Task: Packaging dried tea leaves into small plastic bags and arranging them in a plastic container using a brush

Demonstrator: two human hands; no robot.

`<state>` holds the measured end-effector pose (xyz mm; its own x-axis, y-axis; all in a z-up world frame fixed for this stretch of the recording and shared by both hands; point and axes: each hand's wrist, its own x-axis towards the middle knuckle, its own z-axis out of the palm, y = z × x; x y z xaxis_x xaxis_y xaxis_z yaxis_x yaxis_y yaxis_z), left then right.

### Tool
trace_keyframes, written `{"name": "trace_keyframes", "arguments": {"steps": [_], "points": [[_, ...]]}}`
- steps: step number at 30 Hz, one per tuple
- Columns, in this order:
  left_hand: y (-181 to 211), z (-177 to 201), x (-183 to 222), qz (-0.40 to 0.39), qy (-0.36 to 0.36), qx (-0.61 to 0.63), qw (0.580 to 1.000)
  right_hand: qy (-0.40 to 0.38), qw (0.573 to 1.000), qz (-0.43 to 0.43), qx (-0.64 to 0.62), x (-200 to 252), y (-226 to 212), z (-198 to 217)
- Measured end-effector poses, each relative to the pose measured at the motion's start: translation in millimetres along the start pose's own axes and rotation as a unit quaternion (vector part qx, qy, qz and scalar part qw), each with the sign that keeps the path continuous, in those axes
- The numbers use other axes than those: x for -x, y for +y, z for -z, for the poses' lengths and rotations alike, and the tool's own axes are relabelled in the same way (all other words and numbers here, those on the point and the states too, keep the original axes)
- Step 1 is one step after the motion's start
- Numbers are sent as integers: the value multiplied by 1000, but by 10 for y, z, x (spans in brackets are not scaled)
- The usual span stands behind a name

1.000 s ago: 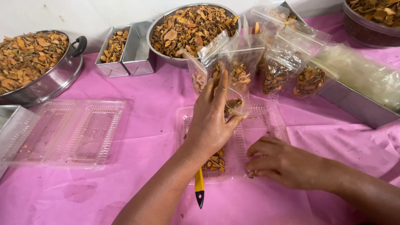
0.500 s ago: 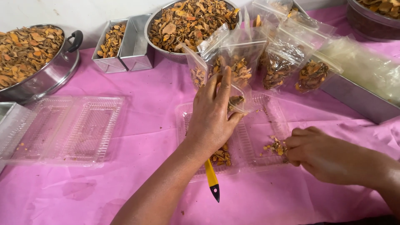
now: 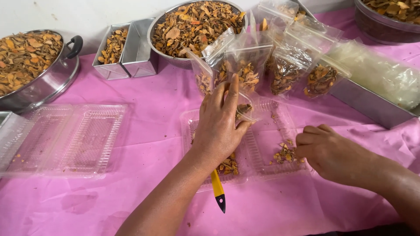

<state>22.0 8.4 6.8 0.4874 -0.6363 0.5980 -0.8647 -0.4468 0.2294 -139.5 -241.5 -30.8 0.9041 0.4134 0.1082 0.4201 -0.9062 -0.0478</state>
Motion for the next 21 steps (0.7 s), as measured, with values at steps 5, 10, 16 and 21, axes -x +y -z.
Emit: {"name": "trace_keyframes", "arguments": {"steps": [5,10,16,21], "points": [[12,15,-12,15,-24,6,1000,-36,998,46,-39,-61,-11,-188],[12,7,-6,9,-10,19,1000,32,991,-30,-128,-100,-152,8],[29,23,10,-5,9,30,1000,-61,990,31,-121,-14,-134,-394],[8,4,-9,-68,90,179,977,50,987,71,-134,-169,-140,-400]]}}
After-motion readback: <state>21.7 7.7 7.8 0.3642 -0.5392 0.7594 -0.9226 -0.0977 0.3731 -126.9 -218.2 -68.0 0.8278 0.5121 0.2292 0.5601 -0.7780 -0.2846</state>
